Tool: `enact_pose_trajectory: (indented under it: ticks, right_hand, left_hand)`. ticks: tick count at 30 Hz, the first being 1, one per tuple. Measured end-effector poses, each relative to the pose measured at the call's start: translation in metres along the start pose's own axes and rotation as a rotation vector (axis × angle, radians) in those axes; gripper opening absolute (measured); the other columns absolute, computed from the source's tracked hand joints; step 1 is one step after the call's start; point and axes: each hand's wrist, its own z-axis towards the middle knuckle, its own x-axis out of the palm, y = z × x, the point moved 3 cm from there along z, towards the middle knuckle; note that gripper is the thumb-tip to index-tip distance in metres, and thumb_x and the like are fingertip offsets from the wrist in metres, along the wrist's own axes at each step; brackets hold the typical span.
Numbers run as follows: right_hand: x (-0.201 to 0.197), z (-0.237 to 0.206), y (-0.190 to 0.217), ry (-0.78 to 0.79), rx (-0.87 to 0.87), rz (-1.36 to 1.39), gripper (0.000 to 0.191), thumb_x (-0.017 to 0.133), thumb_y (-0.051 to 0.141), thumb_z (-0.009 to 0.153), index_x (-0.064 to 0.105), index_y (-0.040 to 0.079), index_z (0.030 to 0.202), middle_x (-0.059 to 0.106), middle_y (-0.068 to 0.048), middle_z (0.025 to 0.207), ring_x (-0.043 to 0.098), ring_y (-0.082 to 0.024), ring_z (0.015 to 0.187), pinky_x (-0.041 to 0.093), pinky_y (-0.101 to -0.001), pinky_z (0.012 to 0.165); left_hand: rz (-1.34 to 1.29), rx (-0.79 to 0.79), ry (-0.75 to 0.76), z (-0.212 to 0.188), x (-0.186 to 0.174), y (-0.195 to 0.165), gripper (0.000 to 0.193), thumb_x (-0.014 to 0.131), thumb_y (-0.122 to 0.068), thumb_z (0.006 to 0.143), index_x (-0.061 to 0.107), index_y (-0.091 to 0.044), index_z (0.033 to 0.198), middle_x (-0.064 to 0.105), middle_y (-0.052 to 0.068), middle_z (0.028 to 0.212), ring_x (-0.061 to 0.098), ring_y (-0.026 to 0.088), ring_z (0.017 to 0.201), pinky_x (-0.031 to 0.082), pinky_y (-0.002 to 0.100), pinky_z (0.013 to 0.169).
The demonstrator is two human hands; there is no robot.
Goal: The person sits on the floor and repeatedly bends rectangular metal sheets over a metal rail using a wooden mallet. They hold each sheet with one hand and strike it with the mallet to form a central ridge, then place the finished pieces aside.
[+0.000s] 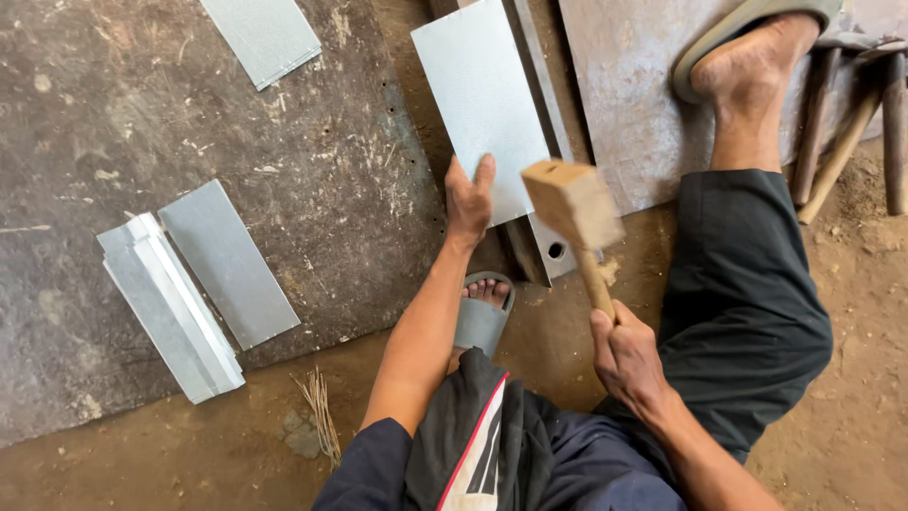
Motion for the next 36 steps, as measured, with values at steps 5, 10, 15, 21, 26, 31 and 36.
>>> enact_pose_trajectory:
  ticks: [5, 10, 15, 21, 26, 31, 36]
  right_hand:
    - [0.003, -0.001, 0.000, 0.074, 0.046, -0.084, 0.028, 0.052, 0.017, 0.106, 0.060, 0.001, 0.084, 0.053, -0.014, 0.070, 0.054, -0.033, 0.059, 0.043, -0.0385, 0.058]
    - [-0.001, 0.009, 0.002, -0.083, -0.039, 0.159, 0.026, 0.047, 0.015, 0.105, 0.062, 0.002, 0.088, 0.056, -0.014, 0.069, 0.055, -0.029, 0.055, 0.045, -0.0367, 0.054]
    - [0.001, 0.014, 0.003, 0.020, -0.022, -0.086, 0.025, 0.051, 0.017, 0.105, 0.063, 0.000, 0.090, 0.059, -0.022, 0.074, 0.059, -0.039, 0.062, 0.047, -0.0427, 0.060]
    - [0.000, 0.004, 0.005, 0.061, 0.012, -0.121, 0.027, 0.051, 0.021, 0.105, 0.062, -0.002, 0.094, 0.061, -0.023, 0.078, 0.061, -0.042, 0.069, 0.049, -0.0458, 0.064]
    - [0.004, -0.003, -0.018, 0.045, -0.003, -0.058, 0.027, 0.050, 0.021, 0.103, 0.064, 0.000, 0.092, 0.060, -0.026, 0.079, 0.062, -0.044, 0.069, 0.051, -0.0468, 0.064]
    - [0.004, 0.018, -0.031, -0.004, -0.096, -0.202, 0.040, 0.054, 0.023, 0.105, 0.062, 0.000, 0.074, 0.067, -0.023, 0.090, 0.062, -0.040, 0.066, 0.049, -0.0453, 0.060]
    - [0.027, 0.067, -0.037, -0.078, 0.309, 0.087, 0.053, 0.077, 0.042, 0.094, 0.056, 0.001, 0.067, 0.051, -0.004, 0.054, 0.048, -0.012, 0.050, 0.040, -0.0341, 0.044]
  left_hand:
    - [-0.069, 0.011, 0.001, -0.001, 0.000, -0.003, 0.056, 0.060, -0.035, 0.102, 0.051, 0.008, 0.136, 0.065, 0.018, 0.124, 0.060, 0.026, 0.112, 0.049, 0.040, 0.102]
    - [0.008, 0.050, 0.005, 0.000, -0.003, -0.006, 0.054, 0.058, -0.036, 0.103, 0.051, 0.007, 0.136, 0.065, 0.016, 0.124, 0.061, 0.025, 0.114, 0.049, 0.040, 0.103]
    - [-0.002, -0.018, -0.007, -0.001, -0.002, -0.006, 0.050, 0.057, -0.030, 0.101, 0.053, 0.009, 0.133, 0.066, 0.015, 0.124, 0.062, 0.024, 0.113, 0.049, 0.040, 0.101]
    - [-0.073, -0.029, -0.009, -0.001, -0.001, -0.002, 0.045, 0.061, -0.026, 0.103, 0.055, 0.009, 0.131, 0.067, 0.018, 0.117, 0.061, 0.025, 0.105, 0.051, 0.040, 0.096]
    - [-0.060, 0.072, -0.009, 0.003, -0.004, 0.002, 0.046, 0.061, -0.025, 0.102, 0.053, 0.008, 0.133, 0.066, 0.015, 0.124, 0.060, 0.022, 0.111, 0.048, 0.036, 0.101]
    - [-0.045, 0.035, 0.024, -0.010, -0.001, 0.002, 0.049, 0.061, -0.029, 0.101, 0.053, 0.007, 0.134, 0.066, 0.014, 0.122, 0.060, 0.022, 0.108, 0.049, 0.036, 0.098]
    - [-0.075, -0.061, 0.023, -0.038, 0.005, 0.006, 0.054, 0.062, -0.036, 0.104, 0.052, 0.008, 0.135, 0.065, 0.015, 0.124, 0.059, 0.020, 0.111, 0.048, 0.037, 0.101]
